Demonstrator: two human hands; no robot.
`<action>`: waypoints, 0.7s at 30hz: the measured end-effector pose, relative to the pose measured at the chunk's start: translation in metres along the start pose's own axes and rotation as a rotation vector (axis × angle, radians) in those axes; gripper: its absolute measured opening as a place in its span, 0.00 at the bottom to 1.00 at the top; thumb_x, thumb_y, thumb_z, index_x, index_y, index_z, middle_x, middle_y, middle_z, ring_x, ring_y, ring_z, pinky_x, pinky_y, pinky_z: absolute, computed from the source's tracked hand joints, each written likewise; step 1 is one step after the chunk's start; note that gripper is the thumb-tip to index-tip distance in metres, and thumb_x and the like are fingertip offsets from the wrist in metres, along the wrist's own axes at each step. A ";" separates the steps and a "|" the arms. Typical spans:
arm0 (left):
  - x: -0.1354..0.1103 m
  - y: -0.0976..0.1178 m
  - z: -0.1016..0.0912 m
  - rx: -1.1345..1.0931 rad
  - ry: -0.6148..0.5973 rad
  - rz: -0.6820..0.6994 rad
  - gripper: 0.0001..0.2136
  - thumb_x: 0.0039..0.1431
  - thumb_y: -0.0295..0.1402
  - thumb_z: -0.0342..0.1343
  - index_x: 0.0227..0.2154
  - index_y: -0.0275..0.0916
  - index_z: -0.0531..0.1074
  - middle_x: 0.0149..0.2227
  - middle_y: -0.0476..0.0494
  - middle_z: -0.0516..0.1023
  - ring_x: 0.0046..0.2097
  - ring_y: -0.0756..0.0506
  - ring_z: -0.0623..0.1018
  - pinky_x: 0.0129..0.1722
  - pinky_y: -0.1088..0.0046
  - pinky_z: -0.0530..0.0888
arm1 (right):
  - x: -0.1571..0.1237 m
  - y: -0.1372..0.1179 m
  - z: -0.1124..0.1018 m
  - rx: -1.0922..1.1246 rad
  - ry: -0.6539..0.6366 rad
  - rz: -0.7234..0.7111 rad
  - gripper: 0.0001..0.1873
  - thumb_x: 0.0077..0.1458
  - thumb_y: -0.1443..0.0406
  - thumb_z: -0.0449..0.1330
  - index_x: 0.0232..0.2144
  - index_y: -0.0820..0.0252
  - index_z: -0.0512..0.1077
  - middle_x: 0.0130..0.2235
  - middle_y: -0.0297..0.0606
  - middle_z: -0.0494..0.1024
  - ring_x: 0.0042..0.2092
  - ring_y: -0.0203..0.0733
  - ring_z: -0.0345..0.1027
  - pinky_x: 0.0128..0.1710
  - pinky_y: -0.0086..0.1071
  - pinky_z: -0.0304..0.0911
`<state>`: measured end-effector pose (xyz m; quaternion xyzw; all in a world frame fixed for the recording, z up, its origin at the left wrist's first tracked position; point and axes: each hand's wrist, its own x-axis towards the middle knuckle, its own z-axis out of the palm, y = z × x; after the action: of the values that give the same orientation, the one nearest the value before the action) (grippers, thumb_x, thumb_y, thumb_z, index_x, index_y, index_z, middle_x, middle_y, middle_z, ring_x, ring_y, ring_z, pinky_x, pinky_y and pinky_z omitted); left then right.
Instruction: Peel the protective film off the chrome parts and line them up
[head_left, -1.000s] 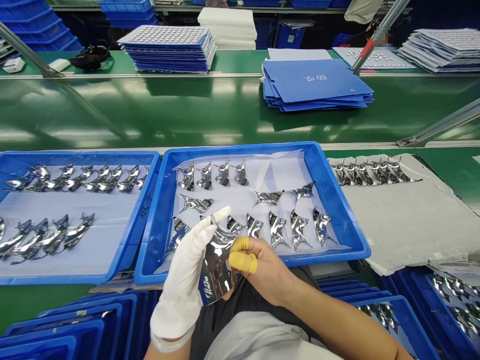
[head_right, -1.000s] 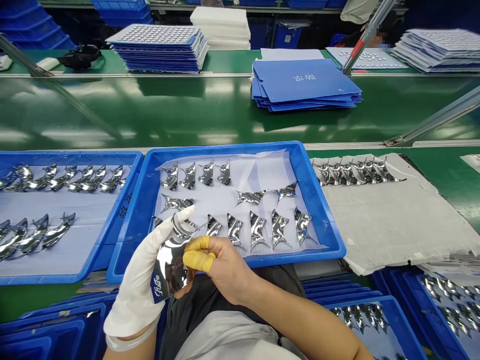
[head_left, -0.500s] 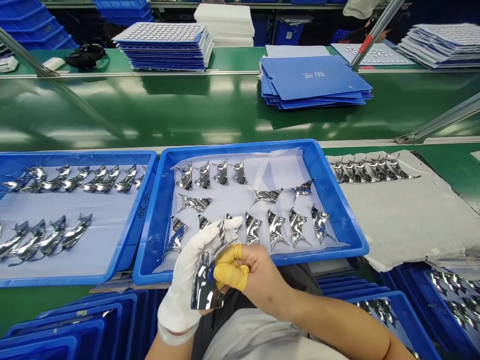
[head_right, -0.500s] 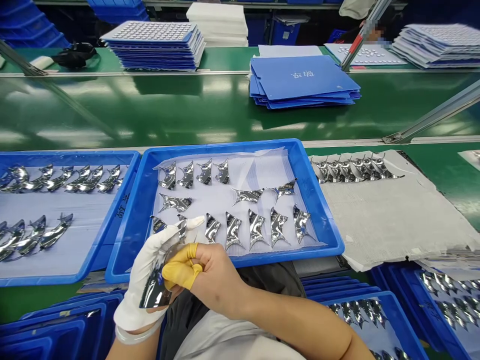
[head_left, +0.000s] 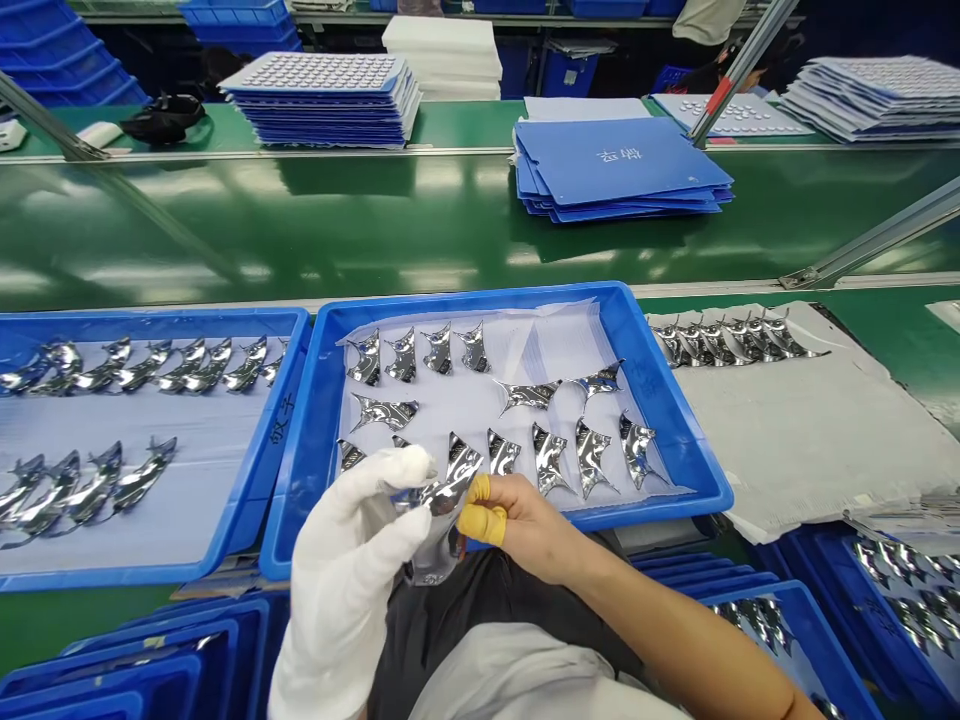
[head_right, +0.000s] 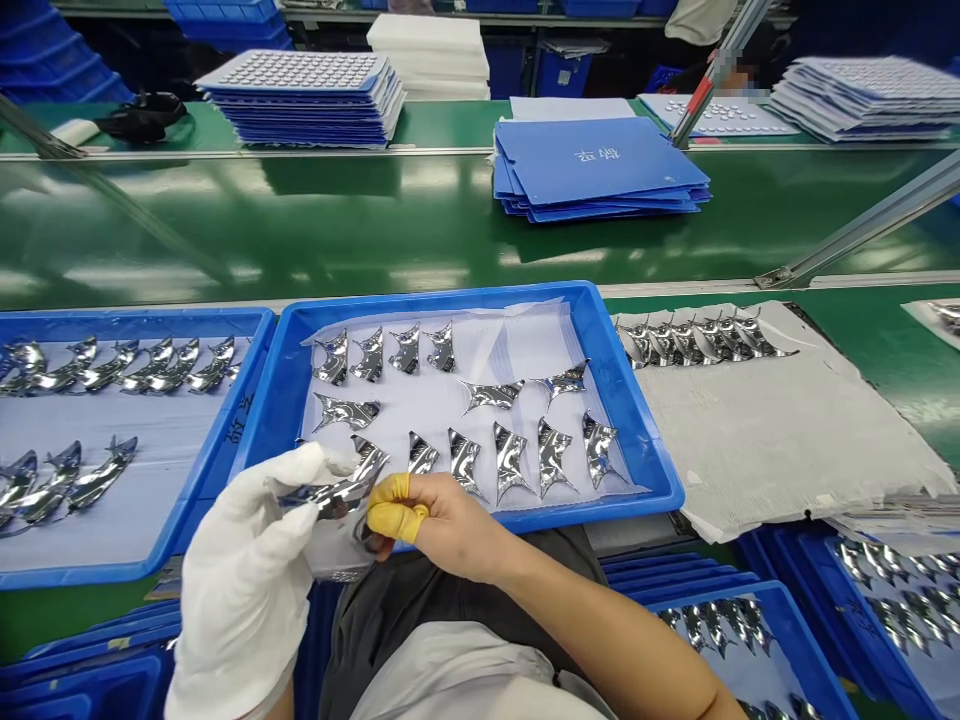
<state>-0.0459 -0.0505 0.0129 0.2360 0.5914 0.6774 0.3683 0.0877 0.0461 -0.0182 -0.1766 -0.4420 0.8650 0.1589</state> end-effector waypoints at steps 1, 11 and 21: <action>-0.003 0.000 -0.002 0.014 -0.017 0.026 0.14 0.53 0.31 0.66 0.43 0.48 0.79 0.45 0.50 0.79 0.48 0.47 0.77 0.50 0.76 0.75 | 0.001 0.001 -0.001 -0.016 0.000 -0.012 0.23 0.51 0.50 0.67 0.24 0.63 0.68 0.26 0.31 0.68 0.29 0.31 0.64 0.33 0.26 0.63; -0.003 0.001 -0.005 0.103 0.080 -0.036 0.14 0.53 0.34 0.66 0.44 0.50 0.79 0.48 0.50 0.80 0.50 0.46 0.78 0.50 0.77 0.75 | -0.005 -0.005 -0.004 -0.382 0.003 -0.246 0.17 0.61 0.52 0.60 0.31 0.60 0.76 0.30 0.36 0.74 0.32 0.36 0.63 0.38 0.31 0.62; 0.006 -0.010 -0.010 0.041 -0.072 -0.188 0.22 0.59 0.36 0.61 0.57 0.46 0.71 0.58 0.44 0.73 0.58 0.41 0.72 0.55 0.74 0.70 | -0.011 -0.011 0.007 -0.322 0.100 -0.175 0.09 0.59 0.61 0.61 0.30 0.61 0.74 0.30 0.35 0.73 0.32 0.34 0.62 0.35 0.29 0.58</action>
<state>-0.0552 -0.0517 0.0001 0.2111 0.6110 0.6188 0.4463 0.0954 0.0427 -0.0032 -0.2034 -0.5802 0.7559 0.2250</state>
